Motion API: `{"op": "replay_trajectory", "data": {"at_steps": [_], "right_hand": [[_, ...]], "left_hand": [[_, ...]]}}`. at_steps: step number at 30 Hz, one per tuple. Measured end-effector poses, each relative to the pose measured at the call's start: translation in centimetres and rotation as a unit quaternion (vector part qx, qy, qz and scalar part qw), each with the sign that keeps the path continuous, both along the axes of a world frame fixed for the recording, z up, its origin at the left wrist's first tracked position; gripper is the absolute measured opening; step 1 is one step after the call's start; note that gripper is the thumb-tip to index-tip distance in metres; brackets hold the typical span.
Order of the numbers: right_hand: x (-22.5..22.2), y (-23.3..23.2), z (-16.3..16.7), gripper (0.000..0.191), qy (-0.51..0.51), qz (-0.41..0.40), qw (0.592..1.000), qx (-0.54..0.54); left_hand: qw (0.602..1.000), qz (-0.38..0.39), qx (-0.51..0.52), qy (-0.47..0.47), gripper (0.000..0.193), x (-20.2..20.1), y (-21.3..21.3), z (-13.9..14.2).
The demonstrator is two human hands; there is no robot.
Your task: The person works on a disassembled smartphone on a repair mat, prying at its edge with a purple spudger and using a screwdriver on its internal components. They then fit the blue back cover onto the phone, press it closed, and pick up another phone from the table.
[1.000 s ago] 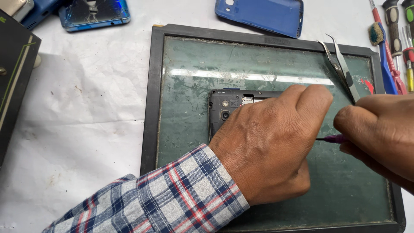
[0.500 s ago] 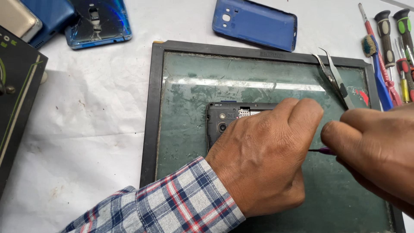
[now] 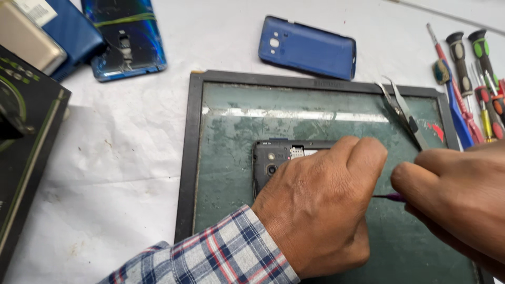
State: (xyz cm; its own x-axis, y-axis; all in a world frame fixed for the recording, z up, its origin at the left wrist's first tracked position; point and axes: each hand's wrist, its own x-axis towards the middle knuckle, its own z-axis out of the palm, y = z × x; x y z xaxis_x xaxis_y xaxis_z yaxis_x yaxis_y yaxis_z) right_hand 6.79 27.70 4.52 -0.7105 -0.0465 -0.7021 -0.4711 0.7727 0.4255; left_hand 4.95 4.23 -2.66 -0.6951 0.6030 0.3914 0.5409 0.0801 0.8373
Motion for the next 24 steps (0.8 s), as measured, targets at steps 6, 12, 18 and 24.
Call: {"op": "replay_trajectory", "data": {"at_steps": [6, 12, 18, 24], "right_hand": [[1.9, 5.3, -2.3, 0.030, 0.184, -0.129, 0.925, -0.305], [3.6, 5.6, -4.0, 0.031, 0.222, -0.276, 0.891, -0.284], [5.1, 3.0, -7.1, 0.022, 0.338, -0.153, 0.760, -0.534], [4.9, 1.7, -8.2, 0.024, 0.391, -0.196, 0.739, -0.513]], "left_hand": [[1.000, 0.005, 0.019, -0.001, 0.031, 0.2, 0.1, -0.3], [0.999, 0.026, 0.035, 0.017, 0.031, 0.3, 0.2, -0.8], [0.990, 0.103, -0.008, 0.099, 0.038, 0.3, 0.0, -1.1], [0.976, 0.147, -0.044, 0.156, 0.050, 0.3, -0.1, -1.6]]}}
